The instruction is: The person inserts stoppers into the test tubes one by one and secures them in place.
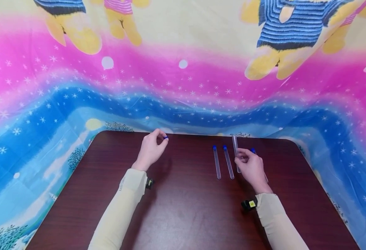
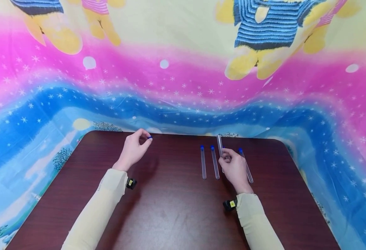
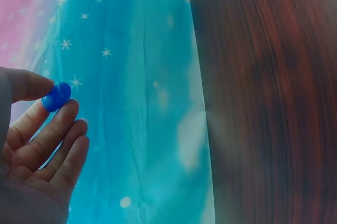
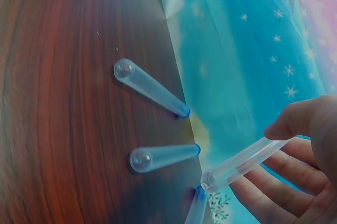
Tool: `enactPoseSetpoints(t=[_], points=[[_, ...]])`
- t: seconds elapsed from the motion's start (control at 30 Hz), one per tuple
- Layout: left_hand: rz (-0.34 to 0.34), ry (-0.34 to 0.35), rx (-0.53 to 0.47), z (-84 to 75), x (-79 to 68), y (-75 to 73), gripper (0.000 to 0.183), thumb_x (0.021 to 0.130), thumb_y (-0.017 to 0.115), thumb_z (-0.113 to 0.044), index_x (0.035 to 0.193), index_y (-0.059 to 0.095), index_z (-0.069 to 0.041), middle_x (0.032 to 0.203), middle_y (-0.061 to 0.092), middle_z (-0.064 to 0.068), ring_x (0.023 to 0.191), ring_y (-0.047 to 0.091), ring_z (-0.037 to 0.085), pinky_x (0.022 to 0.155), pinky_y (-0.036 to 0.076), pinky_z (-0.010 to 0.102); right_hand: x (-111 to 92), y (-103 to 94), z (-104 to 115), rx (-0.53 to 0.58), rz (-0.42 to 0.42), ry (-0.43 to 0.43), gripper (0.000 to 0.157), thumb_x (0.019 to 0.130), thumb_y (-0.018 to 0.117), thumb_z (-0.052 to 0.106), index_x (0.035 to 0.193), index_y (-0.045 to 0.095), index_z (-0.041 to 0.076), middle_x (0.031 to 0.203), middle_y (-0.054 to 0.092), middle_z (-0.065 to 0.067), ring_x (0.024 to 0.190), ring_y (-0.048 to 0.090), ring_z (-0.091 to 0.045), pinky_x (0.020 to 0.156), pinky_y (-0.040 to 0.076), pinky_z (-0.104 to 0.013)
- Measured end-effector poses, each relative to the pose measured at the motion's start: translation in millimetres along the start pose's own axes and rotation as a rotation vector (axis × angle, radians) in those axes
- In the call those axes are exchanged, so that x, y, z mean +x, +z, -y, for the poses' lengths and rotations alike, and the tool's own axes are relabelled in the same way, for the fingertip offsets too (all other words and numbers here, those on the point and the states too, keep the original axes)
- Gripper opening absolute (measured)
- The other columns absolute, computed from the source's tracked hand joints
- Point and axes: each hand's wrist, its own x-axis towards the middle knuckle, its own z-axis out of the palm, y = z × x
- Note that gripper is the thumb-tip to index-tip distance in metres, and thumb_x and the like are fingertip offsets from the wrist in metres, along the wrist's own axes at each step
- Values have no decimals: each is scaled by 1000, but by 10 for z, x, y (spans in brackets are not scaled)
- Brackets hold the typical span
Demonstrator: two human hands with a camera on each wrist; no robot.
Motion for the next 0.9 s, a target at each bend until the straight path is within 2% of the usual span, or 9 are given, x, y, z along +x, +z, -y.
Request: enactPoseSetpoints(t=[0.17, 0.53, 0.9], points=[[1, -6, -19, -31, -4, 35, 7, 96, 69, -17, 101, 65, -16, 93, 67, -1, 84, 61, 20, 76, 47, 37, -37, 73, 47, 4, 1, -29, 31, 90, 73, 5, 122, 72, 5, 97, 74, -11, 82, 74, -24, 67, 57, -29], [-16, 46, -71, -139, 24, 85, 12, 95, 71, -14, 106, 69, -10, 99, 69, 0, 93, 63, 18, 88, 47, 40, -159, 223, 146, 50, 75, -20, 34, 89, 75, 4, 122, 72, 6, 99, 73, -9, 83, 73, -22, 67, 57, -30], [-8, 72, -73, -245, 32, 143, 9, 95, 70, -15, 103, 67, -13, 99, 68, 1, 94, 63, 18, 87, 47, 39, -219, 361, 276, 63, 109, -34, 32, 89, 74, 6, 121, 73, 8, 96, 74, -6, 81, 73, -19, 66, 58, -34]])
